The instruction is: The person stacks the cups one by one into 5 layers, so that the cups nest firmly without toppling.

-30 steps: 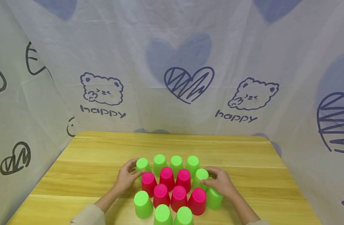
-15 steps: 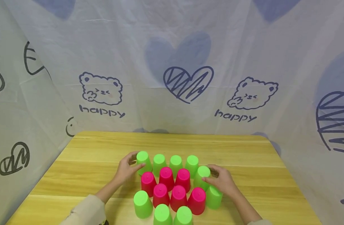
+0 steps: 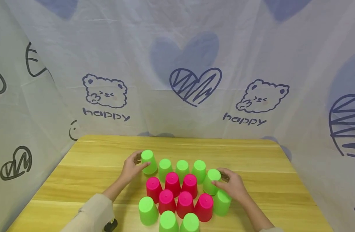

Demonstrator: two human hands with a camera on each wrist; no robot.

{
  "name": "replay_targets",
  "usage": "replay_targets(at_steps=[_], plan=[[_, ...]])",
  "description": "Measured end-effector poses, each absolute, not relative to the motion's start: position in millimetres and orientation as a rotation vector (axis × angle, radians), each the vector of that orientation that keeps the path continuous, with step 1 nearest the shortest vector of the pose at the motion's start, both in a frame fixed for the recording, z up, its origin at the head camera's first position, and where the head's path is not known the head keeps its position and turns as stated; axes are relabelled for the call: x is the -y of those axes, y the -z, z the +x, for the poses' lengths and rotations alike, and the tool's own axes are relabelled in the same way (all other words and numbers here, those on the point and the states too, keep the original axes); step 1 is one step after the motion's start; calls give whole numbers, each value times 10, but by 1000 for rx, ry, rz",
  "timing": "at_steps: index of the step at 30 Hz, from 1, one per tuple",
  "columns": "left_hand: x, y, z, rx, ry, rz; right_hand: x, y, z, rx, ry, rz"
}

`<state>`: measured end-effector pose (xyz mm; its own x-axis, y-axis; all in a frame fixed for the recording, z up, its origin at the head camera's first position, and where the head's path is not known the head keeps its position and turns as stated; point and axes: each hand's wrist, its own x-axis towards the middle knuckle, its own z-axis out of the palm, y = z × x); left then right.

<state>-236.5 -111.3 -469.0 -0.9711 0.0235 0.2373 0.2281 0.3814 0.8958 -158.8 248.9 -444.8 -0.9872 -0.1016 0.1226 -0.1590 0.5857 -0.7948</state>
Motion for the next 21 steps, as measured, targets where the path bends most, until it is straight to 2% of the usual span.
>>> replay_targets(at_steps=[11,21], plan=[[1072,4678,-2518,2493,1588,-169,-2494,4423,-1584,2734,-1369,210],[964,4537,-2683,2567,1526,-369,-2538,4423,-1567,2752,-1374,168]])
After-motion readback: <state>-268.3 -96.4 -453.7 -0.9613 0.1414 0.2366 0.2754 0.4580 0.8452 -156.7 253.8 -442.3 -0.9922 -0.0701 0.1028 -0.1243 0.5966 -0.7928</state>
